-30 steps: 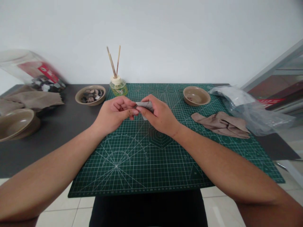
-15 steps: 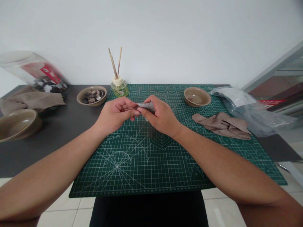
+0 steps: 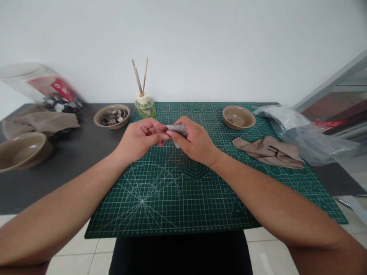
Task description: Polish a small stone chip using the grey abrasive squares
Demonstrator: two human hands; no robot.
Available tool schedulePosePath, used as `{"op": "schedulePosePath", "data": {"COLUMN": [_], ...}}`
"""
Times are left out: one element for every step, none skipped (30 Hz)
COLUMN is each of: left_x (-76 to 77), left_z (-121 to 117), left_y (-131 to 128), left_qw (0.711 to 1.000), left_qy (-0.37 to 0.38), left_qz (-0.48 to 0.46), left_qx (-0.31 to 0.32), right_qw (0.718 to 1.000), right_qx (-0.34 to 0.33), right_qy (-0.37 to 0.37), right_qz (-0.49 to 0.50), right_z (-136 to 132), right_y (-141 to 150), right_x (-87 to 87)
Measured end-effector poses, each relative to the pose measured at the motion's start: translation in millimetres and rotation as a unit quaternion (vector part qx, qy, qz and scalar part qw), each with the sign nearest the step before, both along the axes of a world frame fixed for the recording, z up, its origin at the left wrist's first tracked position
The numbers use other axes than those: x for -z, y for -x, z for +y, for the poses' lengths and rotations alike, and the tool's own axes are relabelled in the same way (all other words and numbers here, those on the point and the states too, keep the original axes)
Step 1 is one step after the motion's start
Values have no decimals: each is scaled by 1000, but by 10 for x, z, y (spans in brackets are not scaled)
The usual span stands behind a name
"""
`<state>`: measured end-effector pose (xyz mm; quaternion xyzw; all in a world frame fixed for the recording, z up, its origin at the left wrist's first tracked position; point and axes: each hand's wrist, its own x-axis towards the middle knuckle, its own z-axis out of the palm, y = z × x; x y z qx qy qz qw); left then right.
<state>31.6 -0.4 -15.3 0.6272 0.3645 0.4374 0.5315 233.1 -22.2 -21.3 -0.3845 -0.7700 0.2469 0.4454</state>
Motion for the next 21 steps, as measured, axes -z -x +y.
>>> {"op": "schedulePosePath", "data": {"left_x": [1,1,0,-3,-6,-11,-15,-19,-22,-24,-25,-24,-21,-18,-15,-12,-10,-10,-11,-14,-17], "left_z": [1,1,0,0,-1,-3,-4,-5,-5,-6,-6,-6,-5,-5,-5,-5,-5,-6,-7,-8,-10], "left_y": [1,1,0,-1,-2,-3,-4,-3,-2,0,2,4,5,6,7,6,5,4,3,2,1], "left_qw": [1000,1000,1000,1000,1000,1000,1000,1000,1000,1000,1000,1000,1000,1000,1000,1000,1000,1000,1000,1000,1000], "left_qy": [0,0,0,1,1,1,1,1,1,1,0,0,0,1,3,3,3,3,3,2,3], "left_qz": [-1,-3,-5,-7,-8,-7,-5,-2,1,5,6,6,5,5,4,3,1,1,-1,-3,-5], "left_qx": [0,0,1,1,1,-1,-3,-6,-7,-8,-9,-9,-8,-8,-8,-8,-7,-6,-6,-5,-4], "right_qw": [1000,1000,1000,1000,1000,1000,1000,1000,1000,1000,1000,1000,1000,1000,1000,1000,1000,1000,1000,1000,1000], "right_qx": [2,4,6,8,9,9,9,7,3,-1,-5,-9,-12,-13,-13,-12,-10,-9,-7,-6,-5], "right_qy": [-1,-1,-2,-3,-3,-2,-2,-4,-8,-12,-15,-18,-18,-17,-15,-15,-15,-16,-17,-17,-18], "right_qz": [1,2,2,2,2,2,1,-1,-3,-5,-7,-9,-11,-12,-13,-14,-14,-12,-10,-7,-5], "right_z": [-4,-7,-8,-8,-7,-5,-2,2,7,12,17,21,25,28,30,30,29,27,25,21,18], "right_y": [2,3,4,4,3,3,2,1,0,-2,-4,-5,-7,-9,-10,-10,-10,-9,-7,-5,-2], "right_x": [-3,-4,-4,-3,0,4,8,14,19,25,31,36,40,42,44,43,42,39,36,32,28]}}
